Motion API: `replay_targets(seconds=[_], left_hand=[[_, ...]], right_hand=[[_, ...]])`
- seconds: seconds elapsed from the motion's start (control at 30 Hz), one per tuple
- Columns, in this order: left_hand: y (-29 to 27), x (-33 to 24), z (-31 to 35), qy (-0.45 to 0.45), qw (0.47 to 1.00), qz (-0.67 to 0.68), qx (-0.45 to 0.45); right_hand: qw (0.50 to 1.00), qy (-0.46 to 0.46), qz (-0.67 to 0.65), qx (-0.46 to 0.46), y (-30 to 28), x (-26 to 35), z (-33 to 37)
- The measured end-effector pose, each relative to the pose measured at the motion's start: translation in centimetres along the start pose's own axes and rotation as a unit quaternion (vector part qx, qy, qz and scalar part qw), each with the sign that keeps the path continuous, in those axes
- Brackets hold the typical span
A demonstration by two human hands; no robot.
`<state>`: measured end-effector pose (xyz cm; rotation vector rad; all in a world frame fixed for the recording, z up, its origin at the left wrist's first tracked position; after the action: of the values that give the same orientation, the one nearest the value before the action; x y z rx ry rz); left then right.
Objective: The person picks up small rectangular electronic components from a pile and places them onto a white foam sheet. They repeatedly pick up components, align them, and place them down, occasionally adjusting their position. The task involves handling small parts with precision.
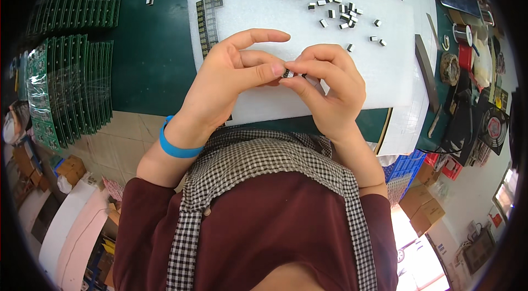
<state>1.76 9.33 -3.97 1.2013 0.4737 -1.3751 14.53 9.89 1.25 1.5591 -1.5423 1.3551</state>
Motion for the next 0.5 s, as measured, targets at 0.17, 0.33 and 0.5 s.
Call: replay_targets(seconds=[0.17, 0.33, 0.5], left_hand=[[-1.9, -3.4, 0.2, 0.107, 0.984, -0.13, -0.064], [-4.0, -8.7, 0.5, 0.367, 0.577, -0.667, -0.297], [-3.4, -6.0, -1.5, 0.258, 0.486, -0.806, -0.219]], right_hand=[[0.918, 0.271, -0.289, -0.018, 1.0, -3.6, 1.0], [0.836, 0.381, -0.392, 0.056, 1.9, -4.3, 1.6], [0.802, 0.376, -0.462, 0.045, 2.1, -3.8, 1.2]])
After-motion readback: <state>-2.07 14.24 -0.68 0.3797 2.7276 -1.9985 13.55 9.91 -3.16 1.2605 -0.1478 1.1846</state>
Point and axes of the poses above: each hand's wrist, its own z-axis away from the middle knuckle, its own y-axis out of the palm, x = y × z, the point moved 8 cm from there along -z, towards the middle knuckle, and after that the axes turned 9 degrees about -z, right-handed, at the moved point
